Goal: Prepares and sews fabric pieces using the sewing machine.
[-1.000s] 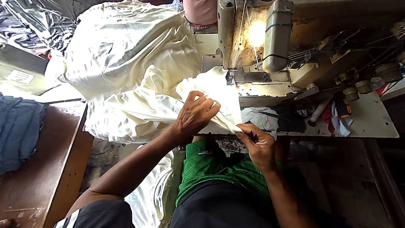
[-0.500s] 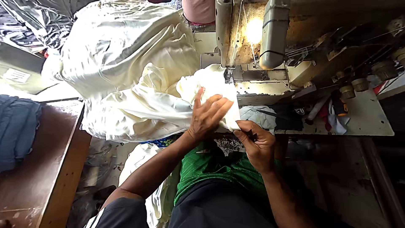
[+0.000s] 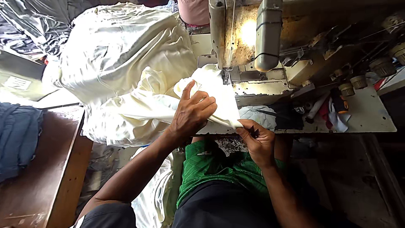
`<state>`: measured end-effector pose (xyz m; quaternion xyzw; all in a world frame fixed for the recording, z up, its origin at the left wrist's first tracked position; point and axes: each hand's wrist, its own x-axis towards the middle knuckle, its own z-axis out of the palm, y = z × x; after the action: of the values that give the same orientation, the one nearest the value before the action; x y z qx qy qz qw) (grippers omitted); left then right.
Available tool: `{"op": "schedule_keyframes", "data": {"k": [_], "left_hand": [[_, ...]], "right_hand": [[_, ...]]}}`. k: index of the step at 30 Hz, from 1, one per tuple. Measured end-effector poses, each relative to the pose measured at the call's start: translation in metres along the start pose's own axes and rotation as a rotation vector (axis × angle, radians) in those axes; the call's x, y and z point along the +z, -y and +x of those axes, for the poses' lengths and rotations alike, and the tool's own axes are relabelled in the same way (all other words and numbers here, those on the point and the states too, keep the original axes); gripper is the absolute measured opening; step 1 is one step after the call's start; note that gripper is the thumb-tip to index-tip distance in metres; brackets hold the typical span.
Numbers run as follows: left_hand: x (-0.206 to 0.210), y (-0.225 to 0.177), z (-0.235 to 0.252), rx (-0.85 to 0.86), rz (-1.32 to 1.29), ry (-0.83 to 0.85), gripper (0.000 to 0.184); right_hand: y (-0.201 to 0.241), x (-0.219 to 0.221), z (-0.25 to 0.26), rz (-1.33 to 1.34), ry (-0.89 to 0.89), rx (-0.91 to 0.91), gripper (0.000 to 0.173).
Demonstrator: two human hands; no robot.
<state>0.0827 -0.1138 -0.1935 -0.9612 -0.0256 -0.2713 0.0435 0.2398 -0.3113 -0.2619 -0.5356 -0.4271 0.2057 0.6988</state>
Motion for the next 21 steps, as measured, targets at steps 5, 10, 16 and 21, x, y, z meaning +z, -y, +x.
{"op": "schedule_keyframes", "data": {"k": [5, 10, 16, 21], "left_hand": [[0.002, 0.026, 0.013, 0.011, 0.006, 0.006, 0.023], [0.005, 0.056, 0.025, 0.045, -0.012, 0.046, 0.027], [0.007, 0.073, 0.031, 0.014, -0.019, 0.007, 0.029], [0.015, 0.086, 0.033, 0.011, -0.031, -0.015, 0.027]], "right_hand": [[-0.007, 0.007, 0.024, -0.002, -0.008, -0.010, 0.015], [-0.014, 0.016, 0.051, 0.006, -0.017, -0.026, 0.016], [-0.012, 0.025, 0.069, -0.050, -0.041, -0.121, 0.013], [-0.011, 0.030, 0.074, -0.088, -0.055, -0.142, 0.012]]}}
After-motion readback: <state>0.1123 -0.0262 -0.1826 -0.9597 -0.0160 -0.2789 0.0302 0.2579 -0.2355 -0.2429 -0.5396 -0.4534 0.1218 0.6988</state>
